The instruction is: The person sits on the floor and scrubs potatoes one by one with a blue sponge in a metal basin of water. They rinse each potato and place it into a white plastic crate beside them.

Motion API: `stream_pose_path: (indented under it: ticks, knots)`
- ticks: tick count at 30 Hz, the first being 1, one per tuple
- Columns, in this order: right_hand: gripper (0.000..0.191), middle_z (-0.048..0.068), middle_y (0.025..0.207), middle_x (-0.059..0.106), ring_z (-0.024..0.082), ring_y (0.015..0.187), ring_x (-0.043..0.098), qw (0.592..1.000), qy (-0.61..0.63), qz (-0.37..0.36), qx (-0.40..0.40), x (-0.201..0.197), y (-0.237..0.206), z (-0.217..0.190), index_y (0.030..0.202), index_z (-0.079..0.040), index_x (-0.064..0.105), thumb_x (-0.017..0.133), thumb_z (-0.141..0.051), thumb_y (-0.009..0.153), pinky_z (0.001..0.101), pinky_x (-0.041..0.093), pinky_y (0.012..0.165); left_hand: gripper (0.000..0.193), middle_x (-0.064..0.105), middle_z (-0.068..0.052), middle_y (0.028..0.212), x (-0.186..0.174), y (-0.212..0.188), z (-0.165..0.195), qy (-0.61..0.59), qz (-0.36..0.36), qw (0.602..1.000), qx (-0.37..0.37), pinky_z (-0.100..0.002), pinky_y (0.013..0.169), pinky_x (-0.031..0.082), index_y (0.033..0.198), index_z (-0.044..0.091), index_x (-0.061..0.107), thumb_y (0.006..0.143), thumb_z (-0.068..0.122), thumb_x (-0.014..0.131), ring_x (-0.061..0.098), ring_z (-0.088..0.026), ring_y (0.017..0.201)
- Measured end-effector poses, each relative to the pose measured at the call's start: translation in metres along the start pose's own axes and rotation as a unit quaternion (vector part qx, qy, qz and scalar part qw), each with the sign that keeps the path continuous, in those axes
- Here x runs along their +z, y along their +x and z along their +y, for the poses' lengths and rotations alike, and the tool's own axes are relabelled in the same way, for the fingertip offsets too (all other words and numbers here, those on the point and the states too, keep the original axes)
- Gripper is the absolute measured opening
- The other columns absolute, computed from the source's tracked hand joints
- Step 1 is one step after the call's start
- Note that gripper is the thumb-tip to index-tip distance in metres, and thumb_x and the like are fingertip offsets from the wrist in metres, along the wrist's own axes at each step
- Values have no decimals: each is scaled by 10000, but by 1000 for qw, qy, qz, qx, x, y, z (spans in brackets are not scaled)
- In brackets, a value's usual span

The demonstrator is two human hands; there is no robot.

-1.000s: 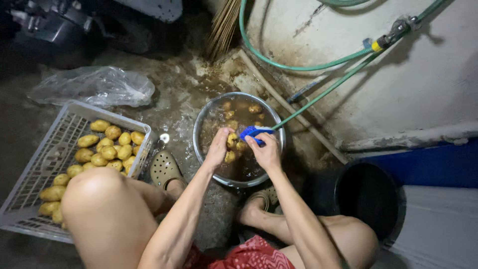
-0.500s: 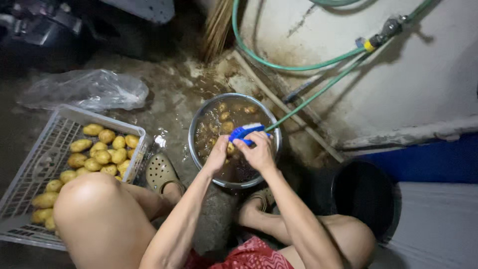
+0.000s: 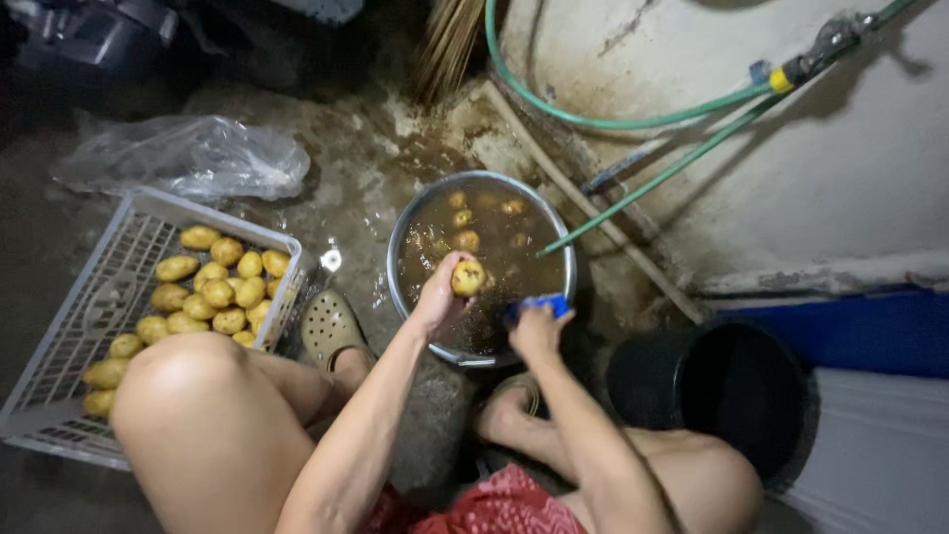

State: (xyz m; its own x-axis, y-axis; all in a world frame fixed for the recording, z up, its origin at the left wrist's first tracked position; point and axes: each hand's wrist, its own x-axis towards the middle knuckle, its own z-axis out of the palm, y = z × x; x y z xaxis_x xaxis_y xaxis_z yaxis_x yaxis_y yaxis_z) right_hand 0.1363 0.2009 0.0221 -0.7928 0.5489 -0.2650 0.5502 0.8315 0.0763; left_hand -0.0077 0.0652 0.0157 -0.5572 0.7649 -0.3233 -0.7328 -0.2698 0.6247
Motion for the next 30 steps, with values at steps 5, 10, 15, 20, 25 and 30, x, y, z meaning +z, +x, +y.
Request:
stream_pose_path:
  ticks: [5, 10, 15, 20, 25, 30]
  knots:
    - [538, 124, 1148, 715, 355, 1106, 613, 992, 111, -2, -61, 18, -4, -32, 1121, -145, 765, 811, -473, 697, 732, 206, 1044, 368, 703, -90, 880, -3, 4, -5, -90, 12, 994, -56, -271, 506, 438, 1074, 150, 591, 1061, 485, 440, 579, -153, 610]
    - [339, 20, 800, 658, 161, 764, 575, 755, 644, -87, 86, -16, 21, -33, 895, -86, 727, 682, -415, 962, 347, 468, 767, 316, 666, -46, 933, -16, 11, -7, -9, 57, 996, 65, -287, 644, 444, 1079, 108, 606, 1085, 402, 491, 592, -133, 799]
    - [363, 10, 794, 531, 125, 771, 458, 744, 653, 100, -102, -69, 9, -24, 827, -35, 622, 701, -304, 1056, 310, 365, 689, 367, 660, -63, 1139, -12, 16, -6, 221, 69, 941, 246, -306, 1015, 437, 1154, 40, 655, 1094, 332, 441, 593, -171, 1101]
    - [266, 103, 822, 682, 242, 813, 647, 834, 470, 256, -130, -92, -2, -30, 812, -21, 697, 771, -255, 915, 354, 502, 769, 322, 693, -87, 1122, -2, 14, -6, 286, 79, 930, 218, -314, 995, 460, 1145, 34, 656, 1064, 264, 446, 617, -191, 1083]
    - [245, 125, 829, 679, 278, 823, 629, 813, 474, 254, -224, -83, -6, -28, 835, -19, 677, 762, -234, 916, 366, 493, 778, 331, 705, -104, 1094, 3, 12, -9, 256, 87, 935, 228, -336, 979, 496, 1145, 50, 663, 1078, 279, 433, 654, -223, 1054]
    - [250, 106, 800, 659, 197, 770, 613, 799, 547, 207, -141, -78, 5, -15, 838, -19, 676, 727, -220, 978, 325, 492, 748, 381, 696, -89, 1129, 1, 13, -3, 324, 68, 911, 247, -333, 1004, 468, 1123, 54, 678, 1103, 312, 397, 636, -206, 1104]
